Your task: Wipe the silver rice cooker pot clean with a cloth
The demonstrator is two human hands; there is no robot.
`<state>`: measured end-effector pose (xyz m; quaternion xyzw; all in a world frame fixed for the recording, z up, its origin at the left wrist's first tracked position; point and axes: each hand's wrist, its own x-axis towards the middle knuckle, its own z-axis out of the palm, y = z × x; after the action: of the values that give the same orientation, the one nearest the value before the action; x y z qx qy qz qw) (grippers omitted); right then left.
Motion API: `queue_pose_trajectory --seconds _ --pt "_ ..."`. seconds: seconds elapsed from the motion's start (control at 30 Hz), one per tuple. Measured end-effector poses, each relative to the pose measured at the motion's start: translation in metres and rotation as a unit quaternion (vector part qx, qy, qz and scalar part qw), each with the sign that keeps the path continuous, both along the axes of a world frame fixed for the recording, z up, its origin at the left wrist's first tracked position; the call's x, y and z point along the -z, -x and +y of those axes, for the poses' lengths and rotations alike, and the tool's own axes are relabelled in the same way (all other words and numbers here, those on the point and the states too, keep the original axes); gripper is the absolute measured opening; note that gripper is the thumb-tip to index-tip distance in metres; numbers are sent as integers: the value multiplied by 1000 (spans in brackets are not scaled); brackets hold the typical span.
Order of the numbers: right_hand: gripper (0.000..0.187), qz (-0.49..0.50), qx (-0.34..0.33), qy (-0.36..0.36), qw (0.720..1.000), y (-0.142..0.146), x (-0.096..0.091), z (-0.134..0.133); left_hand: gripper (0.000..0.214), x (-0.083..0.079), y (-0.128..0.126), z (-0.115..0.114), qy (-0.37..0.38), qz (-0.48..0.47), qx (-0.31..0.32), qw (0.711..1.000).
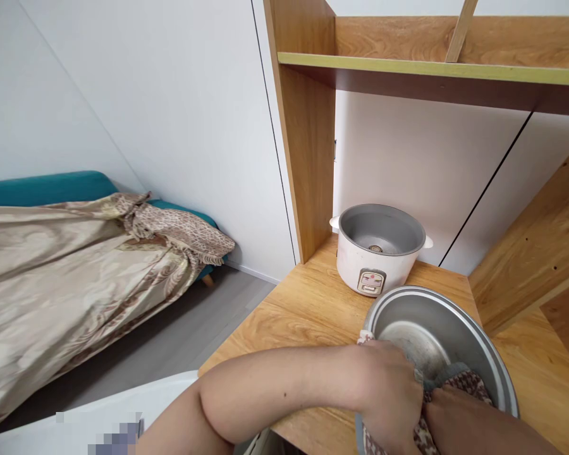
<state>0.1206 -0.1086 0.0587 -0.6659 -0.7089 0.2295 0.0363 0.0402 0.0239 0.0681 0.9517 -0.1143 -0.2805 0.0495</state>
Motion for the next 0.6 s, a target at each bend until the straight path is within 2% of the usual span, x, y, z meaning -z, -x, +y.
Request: queue_pose_trajectory --seconds 0.13,0.27,0.47,0.53,0.6 --pt "20 -72 2 -2 997 -1 12 -1 66 -12 1 -1 -14 54 7 998" --pt "23 -148 3 -22 989 -2 25 -4 69 -23 1 -1 -30 81 21 996" --pt "20 -237 -3 23 971 2 21 -3 64 -20 2 -1 -22 55 9 998" --pt "18 -223 -1 31 974 2 17 -2 63 -17 2 -1 -16 47 2 999" --pt "18 -160 8 23 987 2 13 0 65 -15 1 -1 -17 60 0 998"
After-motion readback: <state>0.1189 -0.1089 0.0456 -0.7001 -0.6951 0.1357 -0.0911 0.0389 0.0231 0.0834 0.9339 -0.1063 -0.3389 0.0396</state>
